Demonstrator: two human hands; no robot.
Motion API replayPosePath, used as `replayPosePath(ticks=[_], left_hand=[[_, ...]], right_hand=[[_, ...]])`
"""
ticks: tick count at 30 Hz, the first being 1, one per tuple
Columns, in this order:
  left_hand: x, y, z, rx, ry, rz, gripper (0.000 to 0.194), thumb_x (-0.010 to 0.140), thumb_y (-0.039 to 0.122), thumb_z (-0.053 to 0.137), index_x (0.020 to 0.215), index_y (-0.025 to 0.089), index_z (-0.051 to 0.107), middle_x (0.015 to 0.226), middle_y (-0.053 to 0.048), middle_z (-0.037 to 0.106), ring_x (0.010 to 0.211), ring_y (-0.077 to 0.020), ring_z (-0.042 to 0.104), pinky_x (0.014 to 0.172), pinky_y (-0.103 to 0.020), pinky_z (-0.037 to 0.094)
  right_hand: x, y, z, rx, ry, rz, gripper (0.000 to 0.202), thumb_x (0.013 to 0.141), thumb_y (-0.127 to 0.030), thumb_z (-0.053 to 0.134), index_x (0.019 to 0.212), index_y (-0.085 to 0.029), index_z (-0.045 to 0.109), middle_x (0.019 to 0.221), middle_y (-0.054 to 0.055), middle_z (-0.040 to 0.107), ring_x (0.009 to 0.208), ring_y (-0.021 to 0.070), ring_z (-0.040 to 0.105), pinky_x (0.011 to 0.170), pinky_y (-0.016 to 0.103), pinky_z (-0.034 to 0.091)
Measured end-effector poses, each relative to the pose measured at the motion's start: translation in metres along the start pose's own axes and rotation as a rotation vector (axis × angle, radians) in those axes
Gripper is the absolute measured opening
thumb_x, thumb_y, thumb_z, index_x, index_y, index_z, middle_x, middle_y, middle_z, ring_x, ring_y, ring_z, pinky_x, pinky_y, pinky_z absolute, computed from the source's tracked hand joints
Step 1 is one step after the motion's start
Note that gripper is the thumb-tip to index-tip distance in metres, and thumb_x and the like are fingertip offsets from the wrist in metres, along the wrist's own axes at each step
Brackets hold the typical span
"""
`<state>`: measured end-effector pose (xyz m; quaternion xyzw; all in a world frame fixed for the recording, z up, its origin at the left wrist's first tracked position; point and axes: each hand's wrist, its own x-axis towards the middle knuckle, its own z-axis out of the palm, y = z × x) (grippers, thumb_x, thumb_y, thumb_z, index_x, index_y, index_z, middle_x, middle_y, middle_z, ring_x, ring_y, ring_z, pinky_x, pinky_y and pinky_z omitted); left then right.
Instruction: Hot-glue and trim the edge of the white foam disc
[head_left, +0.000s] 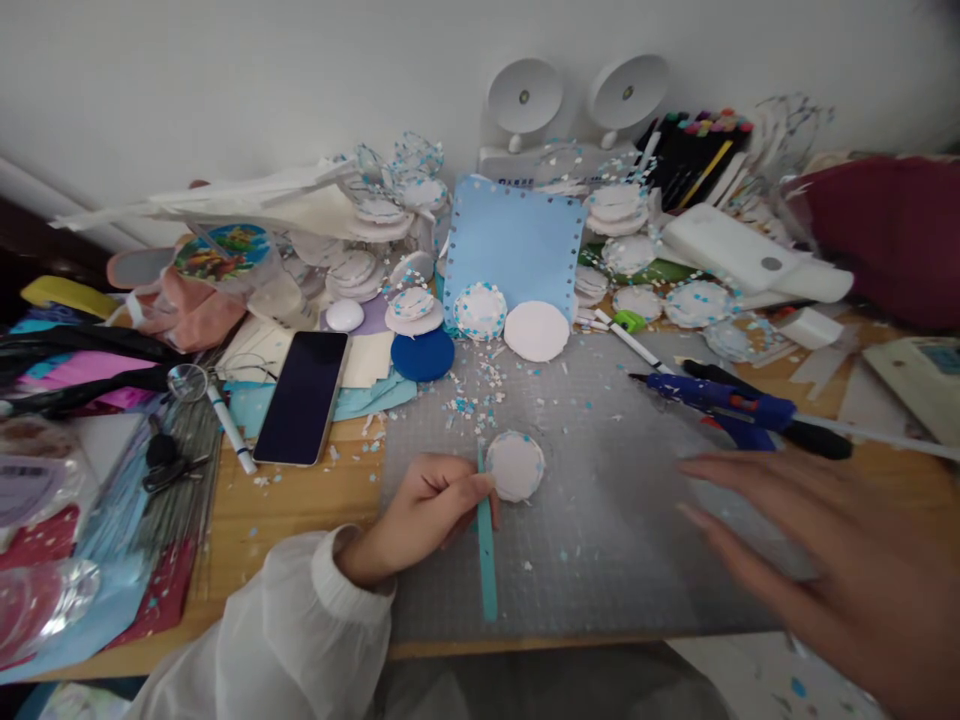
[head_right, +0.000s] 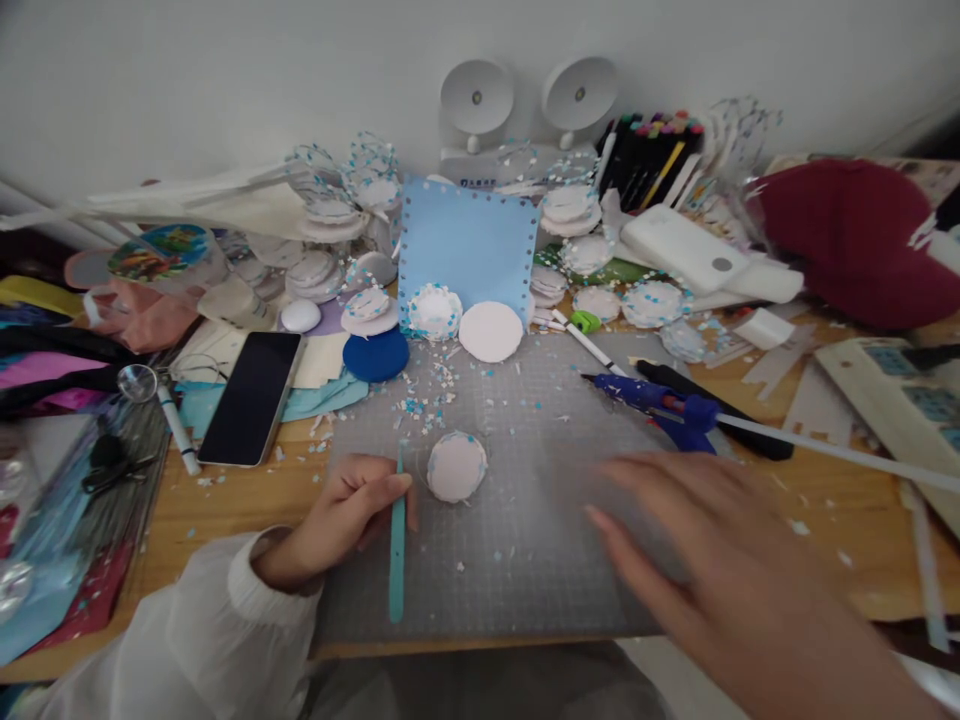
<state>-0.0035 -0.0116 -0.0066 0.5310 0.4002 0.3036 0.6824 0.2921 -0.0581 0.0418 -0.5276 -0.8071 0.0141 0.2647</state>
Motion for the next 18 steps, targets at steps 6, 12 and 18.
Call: replayPosePath(ticks=[6,12,18], left_hand=[[0.002,-0.003,-0.003,-0.038,0.026,-0.004,0.051,0.088,0.045,0.048,0.048,0.015,0.053,0.031,0.007,0.034,0.03,-0.0044,0.027,0.038,-0.02,0.023],[0.002,-0.004,-0.001,-0.026,0.077,0.022,0.058,0.087,0.047,0.049,0.039,0.017,0.038,0.032,0.005,0.034,0.033,-0.005,0.027,0.039,-0.021,0.024],[-0.001,0.001,0.002,-0.021,0.038,0.044,0.061,0.086,0.051,0.051,0.039,0.017,0.034,0.034,0.006,0.031,0.034,-0.004,0.025,0.038,-0.021,0.02]], right_hand=[[0.048,-0.056,0.044,-0.015,-0.006,-0.524,0.029,0.084,-0.019,0.059,0.113,-0.014,0.061,0.107,0.009,0.068,0.1,0.0229,0.06,0.084,0.04,0.047],[0.067,-0.06,0.076,-0.011,0.117,-0.765,0.021,0.089,-0.016,0.048,0.096,-0.017,0.068,0.094,0.006,0.07,0.09,0.0181,0.06,0.078,0.035,0.052],[0.069,-0.054,0.089,0.061,0.318,-0.933,0.009,0.081,-0.018,0.059,0.078,-0.022,0.068,0.09,0.005,0.067,0.088,0.0178,0.058,0.076,0.034,0.056]])
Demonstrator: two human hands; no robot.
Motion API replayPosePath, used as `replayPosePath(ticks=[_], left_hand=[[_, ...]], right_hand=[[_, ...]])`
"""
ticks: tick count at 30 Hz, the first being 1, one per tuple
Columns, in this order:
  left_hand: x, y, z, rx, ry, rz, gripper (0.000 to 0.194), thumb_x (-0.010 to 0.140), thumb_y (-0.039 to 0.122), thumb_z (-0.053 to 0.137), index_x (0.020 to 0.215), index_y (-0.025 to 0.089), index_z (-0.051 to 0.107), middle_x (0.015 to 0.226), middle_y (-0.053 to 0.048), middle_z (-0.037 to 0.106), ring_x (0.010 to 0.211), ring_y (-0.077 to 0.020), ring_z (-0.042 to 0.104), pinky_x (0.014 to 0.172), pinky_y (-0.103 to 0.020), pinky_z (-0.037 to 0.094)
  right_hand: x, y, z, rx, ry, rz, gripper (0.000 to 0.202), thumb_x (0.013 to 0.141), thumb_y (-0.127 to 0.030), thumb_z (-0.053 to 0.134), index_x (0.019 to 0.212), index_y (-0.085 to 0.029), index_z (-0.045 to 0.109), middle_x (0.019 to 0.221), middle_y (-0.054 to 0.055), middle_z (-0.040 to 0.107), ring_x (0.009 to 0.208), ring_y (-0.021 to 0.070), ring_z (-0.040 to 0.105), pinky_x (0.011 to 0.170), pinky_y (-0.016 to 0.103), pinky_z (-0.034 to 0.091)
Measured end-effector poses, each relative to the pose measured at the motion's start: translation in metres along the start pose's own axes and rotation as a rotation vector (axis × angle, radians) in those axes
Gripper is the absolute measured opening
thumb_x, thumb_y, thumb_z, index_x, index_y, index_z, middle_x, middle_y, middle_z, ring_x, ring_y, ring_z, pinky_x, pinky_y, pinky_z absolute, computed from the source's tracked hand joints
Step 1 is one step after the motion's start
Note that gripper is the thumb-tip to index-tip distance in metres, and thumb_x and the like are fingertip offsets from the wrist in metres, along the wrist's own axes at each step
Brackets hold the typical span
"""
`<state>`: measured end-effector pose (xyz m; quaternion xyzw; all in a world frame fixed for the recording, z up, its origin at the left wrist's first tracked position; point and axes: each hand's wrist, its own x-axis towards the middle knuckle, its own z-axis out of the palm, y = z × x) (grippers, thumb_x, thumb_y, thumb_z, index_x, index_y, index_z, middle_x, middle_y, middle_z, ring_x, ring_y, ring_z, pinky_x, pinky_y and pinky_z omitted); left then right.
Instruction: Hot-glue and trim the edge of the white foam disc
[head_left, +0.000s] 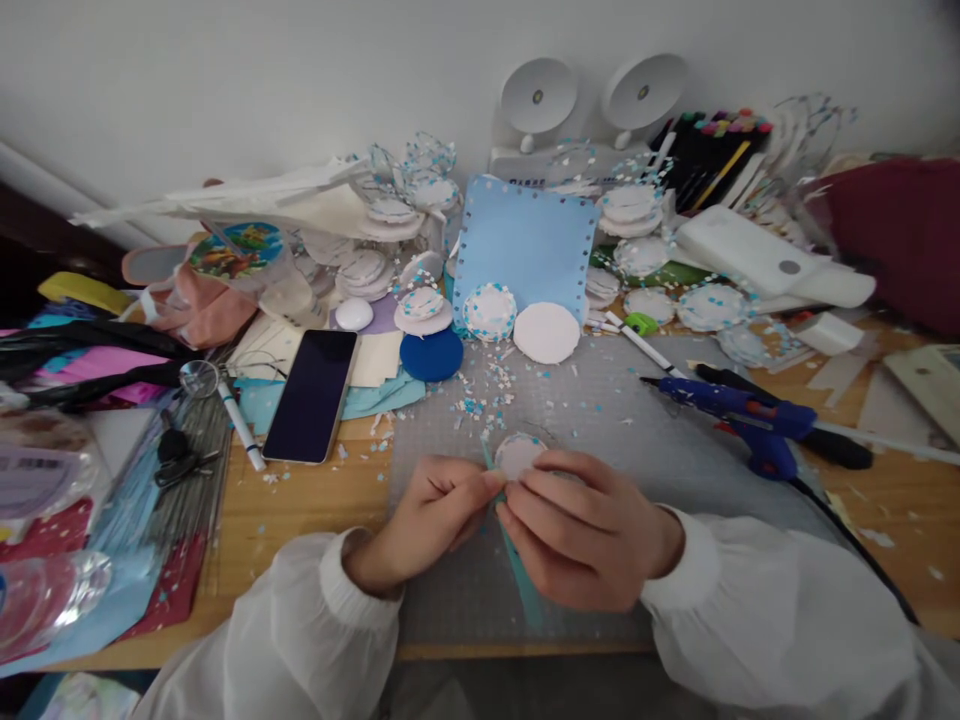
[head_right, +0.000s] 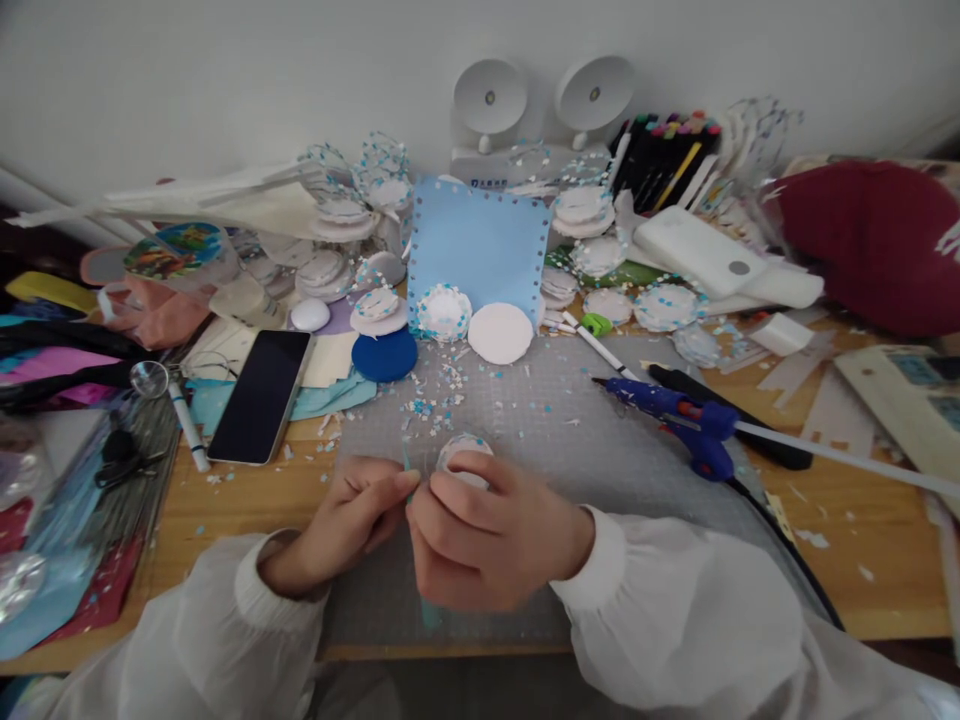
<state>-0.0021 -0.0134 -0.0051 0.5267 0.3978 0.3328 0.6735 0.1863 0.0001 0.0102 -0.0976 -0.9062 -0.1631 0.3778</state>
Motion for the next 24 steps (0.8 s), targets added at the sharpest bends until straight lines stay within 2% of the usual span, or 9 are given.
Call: replayPosePath(ticks=[7,10,13,14,15,17,19,21,24], left_hand=[[0.001,0.0,0.003,0.057,0.031,-0.022,0.065,0.086,0.057,0.049,0.038,0.017,0.031,0.035,0.005,0.03,0.035,-0.0043,0.024,0.037,-0.022,0.018],[0.0,0.002,0.002,0.147,0.076,0.046,0.06,0.09,0.053,0.044,0.043,0.016,0.043,0.037,0.005,0.034,0.036,-0.0056,0.028,0.038,-0.022,0.022],[-0.001,0.004,-0.004,0.332,0.192,0.254,0.038,0.093,0.039,0.045,0.074,0.015,0.066,0.054,0.001,0.053,0.049,-0.0099,0.046,0.05,-0.022,0.038],[0.0,0.004,-0.005,0.419,0.217,0.337,0.027,0.091,0.036,0.05,0.089,0.015,0.067,0.065,-0.002,0.059,0.059,-0.0123,0.053,0.058,-0.024,0.043],[0.001,0.004,-0.007,0.51,0.228,0.411,0.027,0.086,0.035,0.058,0.104,0.015,0.064,0.079,-0.004,0.063,0.072,-0.0154,0.057,0.067,-0.027,0.047],[0.004,0.002,-0.008,0.685,0.203,0.482,0.063,0.072,0.037,0.073,0.126,0.015,0.049,0.109,-0.011,0.06,0.098,-0.0237,0.057,0.086,-0.036,0.047],[0.008,-0.003,-0.008,0.825,0.148,0.43,0.095,0.06,0.041,0.081,0.138,0.016,0.033,0.13,-0.017,0.049,0.12,-0.0317,0.047,0.1,-0.046,0.04],[0.012,-0.008,-0.006,0.912,0.091,0.338,0.105,0.058,0.042,0.083,0.142,0.017,0.025,0.14,-0.018,0.041,0.13,-0.0351,0.039,0.106,-0.051,0.035],[0.015,-0.012,-0.005,0.953,0.05,0.295,0.098,0.065,0.037,0.08,0.142,0.021,0.022,0.136,-0.014,0.049,0.13,-0.0331,0.04,0.106,-0.051,0.035]], right_hand=[[0.003,-0.005,0.005,0.013,0.016,0.105,0.018,0.081,-0.01,0.052,0.07,-0.021,0.061,0.084,0.004,0.067,0.08,0.0154,0.06,0.077,0.034,0.058],[0.0,-0.003,0.002,0.069,0.041,0.216,0.017,0.076,-0.004,0.053,0.076,-0.02,0.058,0.085,0.005,0.068,0.083,0.0156,0.062,0.081,0.036,0.058],[-0.008,0.003,-0.005,0.172,0.046,0.39,0.017,0.079,-0.006,0.055,0.087,-0.02,0.059,0.088,0.005,0.069,0.082,0.0156,0.065,0.082,0.038,0.057],[-0.01,0.005,-0.006,0.2,0.08,0.492,0.017,0.079,-0.008,0.057,0.09,-0.021,0.059,0.088,0.005,0.069,0.082,0.0162,0.065,0.081,0.038,0.057],[-0.012,0.006,-0.008,0.226,0.14,0.609,0.019,0.079,-0.008,0.059,0.092,-0.022,0.059,0.088,0.004,0.068,0.081,0.0169,0.065,0.079,0.038,0.057],[-0.016,0.007,-0.008,0.29,0.284,0.837,0.022,0.077,-0.007,0.061,0.092,-0.023,0.06,0.086,0.004,0.067,0.08,0.0178,0.066,0.073,0.036,0.057],[-0.018,0.005,-0.006,0.373,0.397,0.991,0.021,0.078,-0.006,0.06,0.09,-0.023,0.06,0.082,0.003,0.065,0.078,0.0174,0.066,0.068,0.033,0.056],[-0.019,0.002,-0.004,0.455,0.431,1.078,0.018,0.08,-0.006,0.058,0.089,-0.022,0.06,0.081,0.003,0.063,0.076,0.0164,0.065,0.066,0.031,0.057],[-0.019,-0.002,-0.001,0.554,0.436,1.152,0.018,0.081,-0.008,0.059,0.092,-0.021,0.06,0.084,0.003,0.062,0.074,0.0148,0.065,0.062,0.027,0.057]])
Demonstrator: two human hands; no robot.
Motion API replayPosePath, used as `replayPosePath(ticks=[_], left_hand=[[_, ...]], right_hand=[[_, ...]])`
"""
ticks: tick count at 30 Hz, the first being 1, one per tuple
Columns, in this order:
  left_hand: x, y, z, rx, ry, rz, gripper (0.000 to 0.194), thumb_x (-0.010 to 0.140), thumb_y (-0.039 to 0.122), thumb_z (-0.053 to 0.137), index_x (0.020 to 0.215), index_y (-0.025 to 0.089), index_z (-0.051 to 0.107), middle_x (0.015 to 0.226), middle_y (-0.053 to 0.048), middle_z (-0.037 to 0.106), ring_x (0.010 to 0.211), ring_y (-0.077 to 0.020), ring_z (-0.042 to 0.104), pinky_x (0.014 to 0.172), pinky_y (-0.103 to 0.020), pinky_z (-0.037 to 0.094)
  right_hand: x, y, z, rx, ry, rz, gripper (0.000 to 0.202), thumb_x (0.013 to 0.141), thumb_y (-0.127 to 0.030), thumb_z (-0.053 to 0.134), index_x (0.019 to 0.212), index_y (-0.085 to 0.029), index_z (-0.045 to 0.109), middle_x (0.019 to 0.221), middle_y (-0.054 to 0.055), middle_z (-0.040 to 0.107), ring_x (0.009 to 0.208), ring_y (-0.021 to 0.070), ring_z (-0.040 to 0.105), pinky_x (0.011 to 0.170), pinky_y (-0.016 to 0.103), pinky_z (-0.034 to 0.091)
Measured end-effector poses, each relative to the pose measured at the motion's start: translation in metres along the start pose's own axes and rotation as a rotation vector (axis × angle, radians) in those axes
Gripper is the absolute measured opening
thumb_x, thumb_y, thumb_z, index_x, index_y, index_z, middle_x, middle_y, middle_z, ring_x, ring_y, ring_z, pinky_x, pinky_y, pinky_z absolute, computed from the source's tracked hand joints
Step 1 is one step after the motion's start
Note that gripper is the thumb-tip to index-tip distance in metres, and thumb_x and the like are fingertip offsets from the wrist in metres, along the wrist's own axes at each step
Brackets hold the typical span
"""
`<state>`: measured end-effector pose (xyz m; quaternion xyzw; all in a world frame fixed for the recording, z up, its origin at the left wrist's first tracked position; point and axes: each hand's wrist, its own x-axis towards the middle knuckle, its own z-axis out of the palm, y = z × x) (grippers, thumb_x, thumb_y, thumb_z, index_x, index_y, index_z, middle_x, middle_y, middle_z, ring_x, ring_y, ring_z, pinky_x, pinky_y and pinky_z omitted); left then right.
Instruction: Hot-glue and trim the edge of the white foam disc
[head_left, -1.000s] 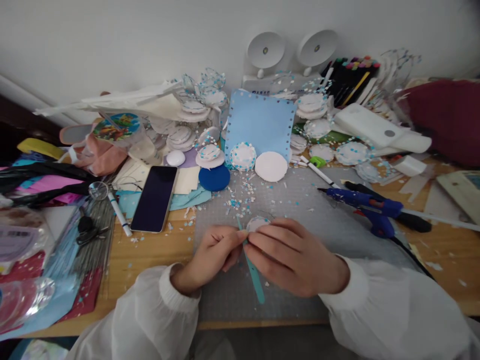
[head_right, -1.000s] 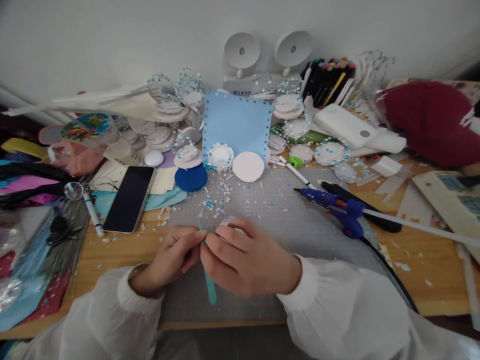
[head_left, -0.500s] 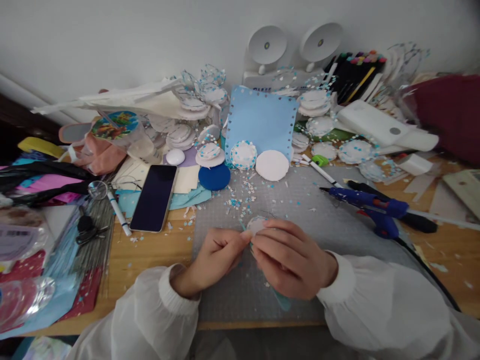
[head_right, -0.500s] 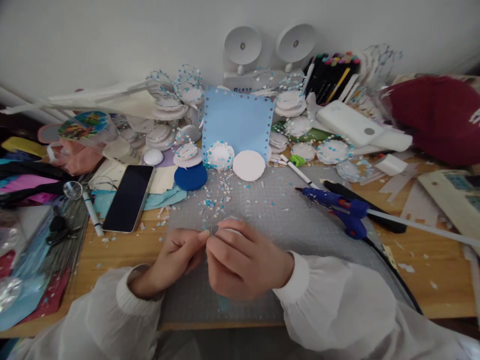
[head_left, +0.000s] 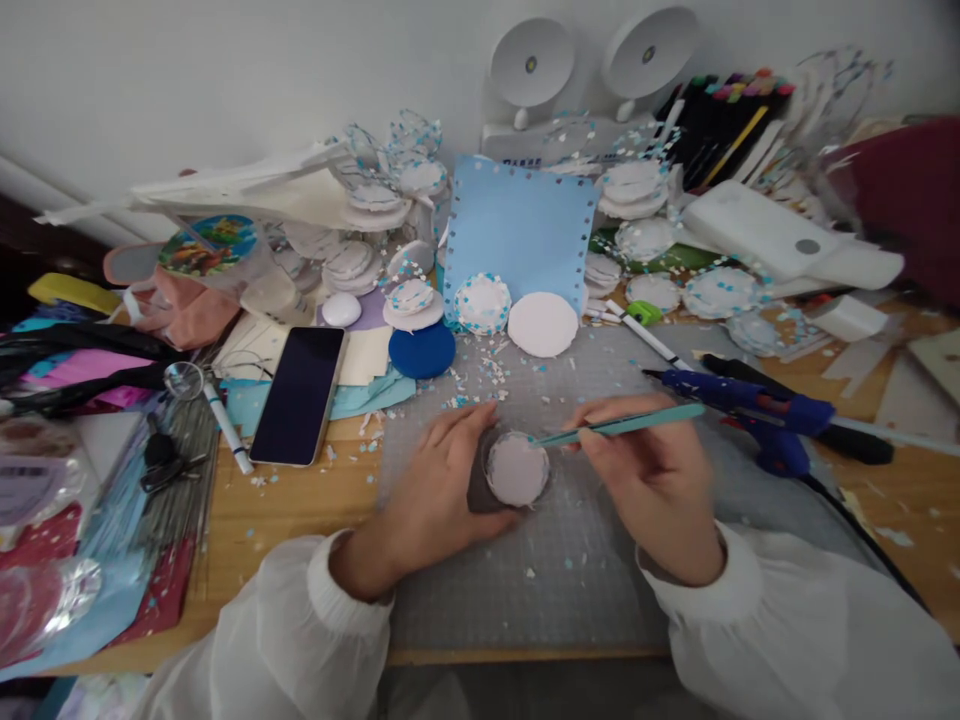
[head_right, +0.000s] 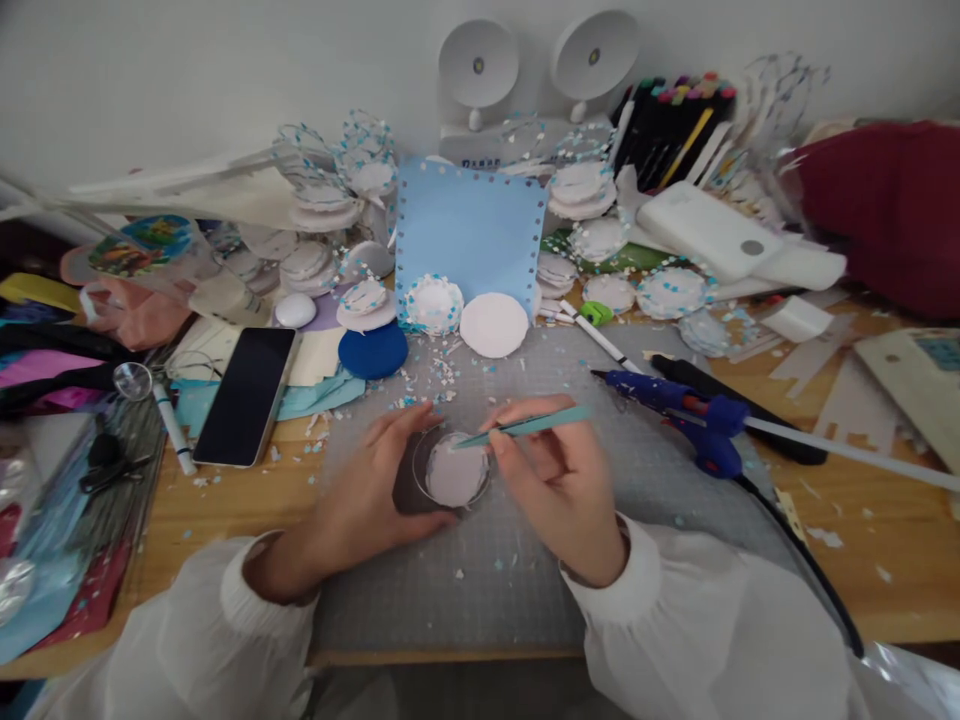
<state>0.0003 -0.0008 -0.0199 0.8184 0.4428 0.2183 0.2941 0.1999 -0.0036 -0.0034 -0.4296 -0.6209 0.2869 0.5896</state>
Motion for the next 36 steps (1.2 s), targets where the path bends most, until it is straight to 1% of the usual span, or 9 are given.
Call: replayPosePath(ticks=[2,3,6,9,12,16,21,30,36], left_hand=[[0.0,0.0,0.0,-0.012,0.021,0.013,0.089,0.069,0.032,0.078,0.14,0.024,0.024,0.127,-0.011,0.057,0.126,-0.0308,0.044,0.104,-0.05,0.037],[0.0,0.0,0.0,-0.03,0.04,0.019,0.087,0.07,0.031,0.077,0.139,0.024,0.025,0.125,-0.01,0.058,0.124,-0.0301,0.046,0.103,-0.049,0.038],[-0.002,-0.001,0.0,-0.119,0.103,0.04,0.085,0.07,0.031,0.077,0.138,0.024,0.026,0.126,-0.012,0.055,0.119,-0.0287,0.051,0.1,-0.047,0.041],[-0.006,-0.001,0.001,-0.208,0.169,0.091,0.084,0.07,0.029,0.077,0.137,0.023,0.028,0.127,-0.013,0.052,0.115,-0.027,0.053,0.1,-0.046,0.043],[-0.009,-0.002,0.004,-0.3,0.21,0.14,0.084,0.068,0.024,0.078,0.137,0.023,0.031,0.126,-0.012,0.051,0.113,-0.0262,0.053,0.099,-0.045,0.044],[-0.01,-0.002,0.006,-0.391,0.212,0.175,0.081,0.066,0.021,0.079,0.135,0.025,0.036,0.126,-0.012,0.049,0.116,-0.0279,0.051,0.101,-0.047,0.044],[-0.009,0.001,0.004,-0.414,0.247,0.214,0.082,0.063,0.023,0.083,0.133,0.025,0.039,0.122,-0.011,0.051,0.113,-0.0272,0.051,0.099,-0.046,0.045],[-0.008,0.001,0.003,-0.413,0.256,0.231,0.08,0.063,0.028,0.084,0.13,0.024,0.041,0.119,-0.012,0.053,0.111,-0.0259,0.052,0.096,-0.045,0.046],[-0.008,0.001,0.003,-0.427,0.252,0.242,0.079,0.062,0.027,0.085,0.128,0.022,0.043,0.119,-0.012,0.053,0.112,-0.0265,0.052,0.096,-0.045,0.047]], right_hand=[[-0.002,0.0,0.0,0.029,-0.018,0.045,0.019,0.079,-0.008,0.062,0.092,-0.021,0.06,0.084,0.002,0.061,0.07,0.0131,0.065,0.059,0.024,0.057],[-0.002,0.0,0.0,0.041,-0.026,0.069,0.019,0.078,-0.008,0.063,0.092,-0.021,0.06,0.083,0.001,0.061,0.067,0.012,0.064,0.057,0.023,0.056],[-0.003,-0.001,-0.001,0.104,-0.023,0.157,0.017,0.078,-0.01,0.065,0.089,-0.022,0.06,0.079,0.0,0.06,0.059,0.0093,0.059,0.053,0.021,0.054],[-0.004,-0.002,-0.002,0.203,-0.028,0.287,0.014,0.078,-0.013,0.066,0.086,-0.023,0.061,0.079,-0.001,0.059,0.06,0.0085,0.057,0.054,0.02,0.052],[-0.006,-0.003,-0.003,0.301,-0.067,0.389,0.014,0.079,-0.015,0.067,0.087,-0.025,0.062,0.082,-0.002,0.06,0.061,0.0083,0.057,0.054,0.021,0.052],[-0.009,-0.002,-0.002,0.384,-0.107,0.422,0.014,0.079,-0.016,0.068,0.087,-0.026,0.063,0.08,-0.002,0.061,0.06,0.0079,0.057,0.052,0.02,0.05],[-0.011,-0.001,-0.002,0.423,-0.157,0.45,0.017,0.08,-0.014,0.067,0.09,-0.027,0.062,0.078,-0.003,0.062,0.059,0.0076,0.057,0.052,0.02,0.049],[-0.015,0.0,-0.003,0.463,-0.187,0.493,0.018,0.08,-0.014,0.066,0.091,-0.027,0.062,0.081,-0.003,0.063,0.061,0.0078,0.058,0.051,0.019,0.05],[-0.015,-0.002,-0.002,0.455,-0.182,0.496,0.017,0.08,-0.015,0.067,0.09,-0.028,0.062,0.083,-0.003,0.063,0.06,0.008,0.058,0.051,0.02,0.051]])
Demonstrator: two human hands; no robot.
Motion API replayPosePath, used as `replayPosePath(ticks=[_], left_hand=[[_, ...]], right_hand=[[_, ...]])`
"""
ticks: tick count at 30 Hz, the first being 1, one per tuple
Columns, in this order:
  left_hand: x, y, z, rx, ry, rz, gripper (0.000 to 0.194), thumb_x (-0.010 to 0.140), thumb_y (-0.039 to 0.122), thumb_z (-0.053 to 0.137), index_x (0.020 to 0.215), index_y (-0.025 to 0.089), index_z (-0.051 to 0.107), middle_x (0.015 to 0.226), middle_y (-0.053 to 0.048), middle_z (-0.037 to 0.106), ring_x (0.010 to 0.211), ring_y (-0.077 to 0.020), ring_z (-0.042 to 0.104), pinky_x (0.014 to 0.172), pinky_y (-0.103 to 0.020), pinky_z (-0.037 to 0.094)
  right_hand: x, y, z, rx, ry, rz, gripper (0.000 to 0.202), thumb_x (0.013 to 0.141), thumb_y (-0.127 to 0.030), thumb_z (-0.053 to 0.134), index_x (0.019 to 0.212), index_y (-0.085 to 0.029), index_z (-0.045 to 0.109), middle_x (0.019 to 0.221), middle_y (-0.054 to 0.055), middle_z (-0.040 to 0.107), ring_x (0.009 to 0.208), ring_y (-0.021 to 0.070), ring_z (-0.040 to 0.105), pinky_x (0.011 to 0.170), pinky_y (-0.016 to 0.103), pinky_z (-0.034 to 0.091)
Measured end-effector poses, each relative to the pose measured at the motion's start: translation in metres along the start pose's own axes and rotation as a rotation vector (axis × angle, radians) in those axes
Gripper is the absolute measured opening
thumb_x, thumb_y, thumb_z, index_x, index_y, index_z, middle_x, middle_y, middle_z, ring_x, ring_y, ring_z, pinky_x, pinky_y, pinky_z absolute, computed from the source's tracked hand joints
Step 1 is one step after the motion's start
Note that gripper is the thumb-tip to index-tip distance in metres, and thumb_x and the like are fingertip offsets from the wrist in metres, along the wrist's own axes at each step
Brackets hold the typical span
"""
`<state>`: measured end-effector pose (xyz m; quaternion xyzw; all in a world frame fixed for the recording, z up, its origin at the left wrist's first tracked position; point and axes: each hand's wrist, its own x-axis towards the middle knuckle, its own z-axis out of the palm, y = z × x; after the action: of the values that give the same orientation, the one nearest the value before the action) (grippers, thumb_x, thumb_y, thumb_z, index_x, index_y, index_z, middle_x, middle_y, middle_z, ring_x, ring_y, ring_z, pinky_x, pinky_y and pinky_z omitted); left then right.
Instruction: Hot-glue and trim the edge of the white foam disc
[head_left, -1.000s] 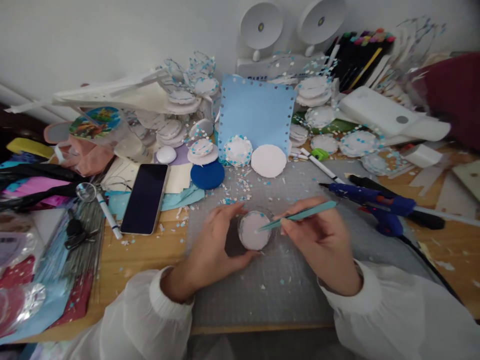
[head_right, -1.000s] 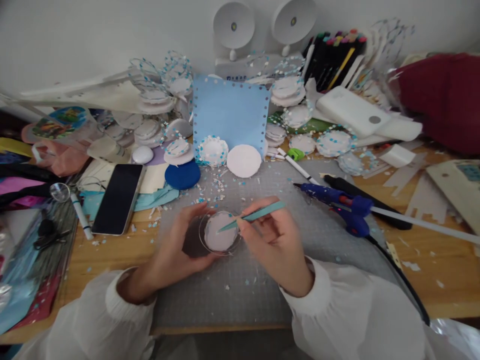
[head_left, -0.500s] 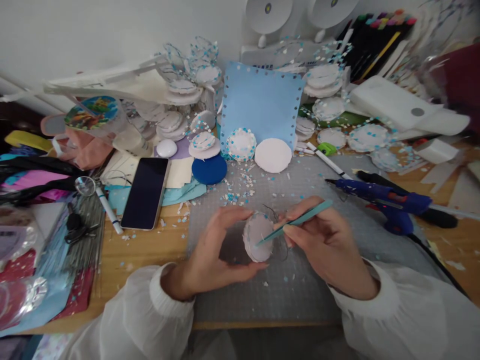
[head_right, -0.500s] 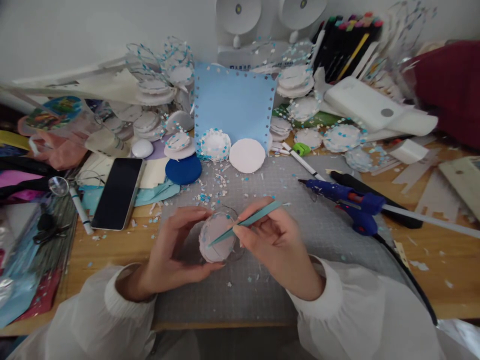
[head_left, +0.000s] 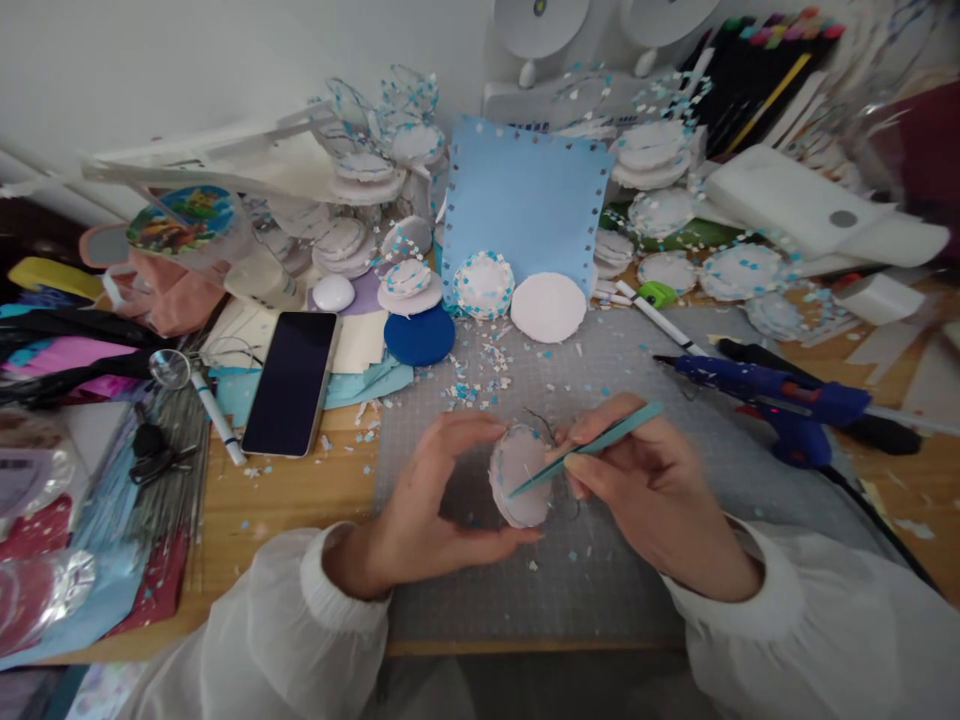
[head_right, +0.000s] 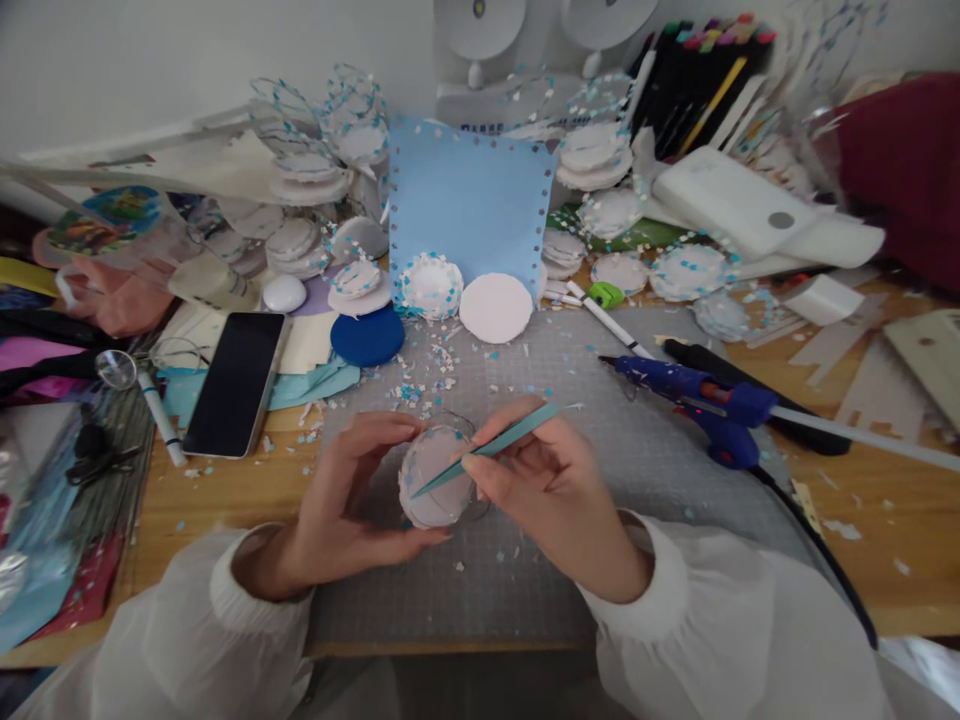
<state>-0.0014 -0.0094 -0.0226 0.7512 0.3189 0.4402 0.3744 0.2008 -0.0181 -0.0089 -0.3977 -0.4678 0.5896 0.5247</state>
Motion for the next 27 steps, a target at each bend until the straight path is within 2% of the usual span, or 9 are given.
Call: replayPosePath(ticks=[18,25,27], left_hand=[[0.0026,0.0011,0.0008,-0.047,0.017,-0.008,0.071,0.06,0.027,0.086,0.118,0.022,0.046,0.114,-0.011,0.055,0.107,-0.0256,0.055,0.092,-0.044,0.048],[0.0013,0.0013,0.0014,-0.055,0.035,-0.025,0.072,0.058,0.028,0.087,0.118,0.023,0.047,0.115,-0.011,0.055,0.107,-0.0258,0.056,0.091,-0.044,0.048],[0.0009,0.0013,0.0014,-0.062,0.037,-0.029,0.072,0.058,0.028,0.087,0.118,0.024,0.047,0.114,-0.011,0.055,0.107,-0.0261,0.055,0.091,-0.044,0.048]], right_hand=[[-0.0016,-0.0032,0.0011,-0.006,-0.036,-0.005,0.019,0.082,-0.012,0.065,0.091,-0.029,0.06,0.084,-0.004,0.064,0.061,0.0063,0.057,0.055,0.018,0.05],[-0.0009,-0.0064,0.0019,-0.056,0.001,-0.051,0.02,0.08,-0.014,0.067,0.09,-0.031,0.062,0.083,-0.001,0.064,0.079,0.0147,0.064,0.057,0.024,0.052],[-0.0003,-0.0079,0.0017,-0.067,0.007,-0.085,0.021,0.08,-0.014,0.067,0.091,-0.031,0.062,0.082,0.0,0.063,0.08,0.0155,0.064,0.062,0.027,0.054]])
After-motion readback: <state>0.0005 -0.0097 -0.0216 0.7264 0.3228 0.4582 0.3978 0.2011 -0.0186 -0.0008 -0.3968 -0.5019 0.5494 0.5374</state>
